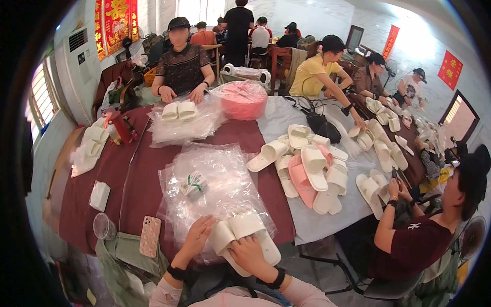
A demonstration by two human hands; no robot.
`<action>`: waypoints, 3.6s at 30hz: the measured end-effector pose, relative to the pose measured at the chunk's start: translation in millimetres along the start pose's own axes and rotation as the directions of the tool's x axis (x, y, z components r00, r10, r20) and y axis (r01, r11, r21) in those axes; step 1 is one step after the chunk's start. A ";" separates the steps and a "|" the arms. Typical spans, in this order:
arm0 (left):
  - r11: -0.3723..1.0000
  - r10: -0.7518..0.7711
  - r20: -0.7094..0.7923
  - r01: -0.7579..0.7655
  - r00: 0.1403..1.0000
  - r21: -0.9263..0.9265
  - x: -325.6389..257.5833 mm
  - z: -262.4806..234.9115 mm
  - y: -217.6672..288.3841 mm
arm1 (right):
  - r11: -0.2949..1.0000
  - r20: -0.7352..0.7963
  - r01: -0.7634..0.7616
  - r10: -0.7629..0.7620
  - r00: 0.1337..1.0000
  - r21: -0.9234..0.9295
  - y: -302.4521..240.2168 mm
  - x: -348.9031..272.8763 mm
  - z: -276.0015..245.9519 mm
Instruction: Packaging white slippers into clear plastic bags.
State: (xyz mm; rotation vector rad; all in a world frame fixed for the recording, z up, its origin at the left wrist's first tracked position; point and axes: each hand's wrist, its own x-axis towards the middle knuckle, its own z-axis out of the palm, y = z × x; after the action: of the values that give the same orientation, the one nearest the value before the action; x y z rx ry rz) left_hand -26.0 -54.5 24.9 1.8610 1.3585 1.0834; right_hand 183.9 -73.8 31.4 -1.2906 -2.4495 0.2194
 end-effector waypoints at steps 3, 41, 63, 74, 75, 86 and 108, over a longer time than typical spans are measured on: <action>0.993 0.063 0.000 -0.062 0.998 0.097 4.3 7.5 6.1 | 1.000 -0.072 -0.024 0.023 0.997 -0.001 1.5 13.3 10.0; 0.998 0.041 -0.170 -0.048 0.985 -0.037 -19.9 30.6 4.0 | 0.866 -0.394 -0.098 0.321 0.861 0.491 16.8 58.1 55.8; 0.796 0.025 -0.215 0.111 0.976 0.595 55.7 11.4 -53.4 | 0.810 -0.061 -0.233 0.313 0.948 0.539 79.8 9.8 58.3; 0.850 -0.179 -0.512 0.394 0.840 0.349 73.5 11.5 -64.2 | 0.368 -0.059 -0.306 0.717 0.694 0.878 68.0 10.4 53.2; 0.907 -0.233 -0.544 0.382 0.806 0.179 69.6 10.7 -61.7 | 0.288 0.009 -0.354 0.765 0.644 0.890 72.2 8.5 54.2; 0.894 -0.071 -0.232 0.165 0.970 0.417 32.5 13.3 -51.1 | 0.062 0.046 -0.184 0.845 0.533 0.981 74.8 15.2 25.1; 0.979 -0.188 -0.165 0.171 0.968 -0.110 52.4 32.7 -32.9 | 0.021 0.028 -0.078 0.816 0.577 0.997 82.1 10.0 56.6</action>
State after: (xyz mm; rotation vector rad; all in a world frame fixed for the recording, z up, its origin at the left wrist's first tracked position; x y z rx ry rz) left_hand -5.5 5.7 -4.4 1.5708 1.5143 1.2162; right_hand 219.7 -17.1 -43.0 -1.1640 -0.6888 1.1488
